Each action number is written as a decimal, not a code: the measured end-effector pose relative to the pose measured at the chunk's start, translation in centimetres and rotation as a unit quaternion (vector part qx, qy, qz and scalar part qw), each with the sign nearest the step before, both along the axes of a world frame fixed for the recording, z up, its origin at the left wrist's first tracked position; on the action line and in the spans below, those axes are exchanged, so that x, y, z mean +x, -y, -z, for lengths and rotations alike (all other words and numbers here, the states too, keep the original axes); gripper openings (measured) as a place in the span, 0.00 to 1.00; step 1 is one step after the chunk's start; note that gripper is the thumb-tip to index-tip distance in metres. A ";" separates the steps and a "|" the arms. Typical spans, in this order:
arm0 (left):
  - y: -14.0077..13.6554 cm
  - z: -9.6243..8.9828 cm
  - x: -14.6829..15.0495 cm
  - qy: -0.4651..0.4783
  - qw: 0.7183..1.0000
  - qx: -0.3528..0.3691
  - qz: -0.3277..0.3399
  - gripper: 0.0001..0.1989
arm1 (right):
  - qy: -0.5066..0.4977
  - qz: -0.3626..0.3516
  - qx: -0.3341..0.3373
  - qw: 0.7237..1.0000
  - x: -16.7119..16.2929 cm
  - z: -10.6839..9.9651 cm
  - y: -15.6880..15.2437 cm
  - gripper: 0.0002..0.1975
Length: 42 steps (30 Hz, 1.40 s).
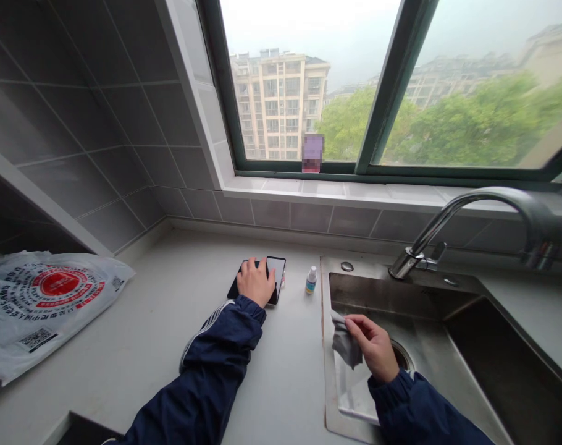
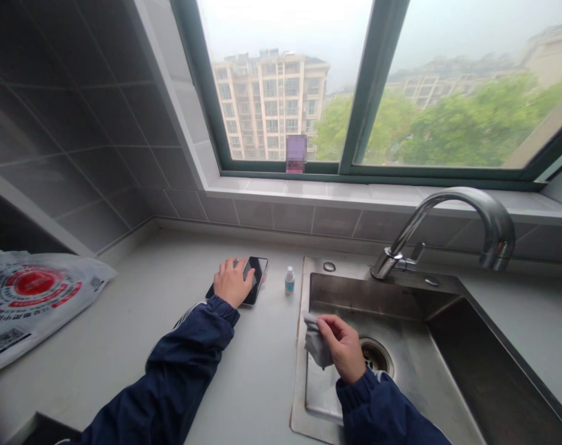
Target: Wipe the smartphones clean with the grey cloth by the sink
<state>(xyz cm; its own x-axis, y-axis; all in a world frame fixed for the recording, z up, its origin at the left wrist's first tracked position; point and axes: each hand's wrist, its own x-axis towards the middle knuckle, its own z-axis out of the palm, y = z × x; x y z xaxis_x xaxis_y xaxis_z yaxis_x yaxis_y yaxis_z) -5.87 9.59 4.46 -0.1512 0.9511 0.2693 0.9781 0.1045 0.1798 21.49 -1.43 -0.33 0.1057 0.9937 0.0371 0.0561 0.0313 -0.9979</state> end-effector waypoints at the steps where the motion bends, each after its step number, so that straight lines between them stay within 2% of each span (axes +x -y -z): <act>1: 0.1 0.1 -0.6 0.006 1.000 0.003 -0.017 0.24 | -0.004 0.002 -0.002 1.000 0.0 0.1 0.0 0.18; 5: 0.1 1.5 -2.6 0.034 0.997 -0.010 -0.068 0.30 | -0.029 0.013 -0.016 0.999 0.2 0.4 -0.2 0.18; 11: -0.4 2.7 -4.2 0.072 0.994 -0.031 -0.071 0.32 | -0.111 0.002 -0.068 0.992 0.2 1.1 -0.8 0.25; 17: -0.9 2.3 -5.6 0.133 0.989 -0.046 -0.049 0.37 | -0.181 -0.020 -0.115 0.977 0.0 1.3 -0.8 0.36; 23: -0.1 0.7 -5.9 0.219 0.973 -0.006 -0.069 0.42 | -0.208 -0.007 -0.137 0.968 0.1 1.2 -0.8 0.32; 25: 0.3 -0.2 -5.7 0.284 0.956 0.017 -0.076 0.43 | -0.214 -0.009 -0.138 0.967 0.1 1.1 -0.8 0.29; 26: 0.4 -0.7 -5.6 0.346 0.935 0.028 -0.071 0.44 | -0.216 -0.009 -0.138 0.967 0.0 1.0 -0.8 0.28; 28: 0.8 -1.5 -5.0 0.513 0.857 0.030 -0.041 0.49 | -0.219 -0.010 -0.136 0.966 -0.1 0.9 -0.7 0.27; 30: 1.5 -2.0 -3.9 0.605 0.796 -0.015 -0.004 0.50 | -0.219 -0.010 -0.133 0.967 -0.1 0.7 -0.7 0.27; 32: 2.6 -2.1 -2.6 0.683 0.723 -0.090 0.041 0.45 | -0.217 -0.008 -0.130 0.967 0.0 0.6 -0.7 0.26; 35: 4.8 -1.5 -0.6 0.765 0.602 -0.204 0.108 0.33 | -0.216 -0.001 -0.124 0.969 0.1 0.6 -0.8 0.27; 37: 6.2 -0.5 0.4 0.800 0.530 -0.246 0.132 0.29 | -0.215 0.004 -0.120 0.969 0.2 0.6 -0.9 0.27; 39: 7.1 0.6 1.1 0.825 0.474 -0.271 0.144 0.28 | -0.213 0.010 -0.117 0.970 0.2 0.6 -1.0 0.28; 42: 7.8 2.0 2.0 0.854 0.410 -0.286 0.144 0.27 | -0.211 0.015 -0.112 0.971 0.2 0.7 -1.0 0.32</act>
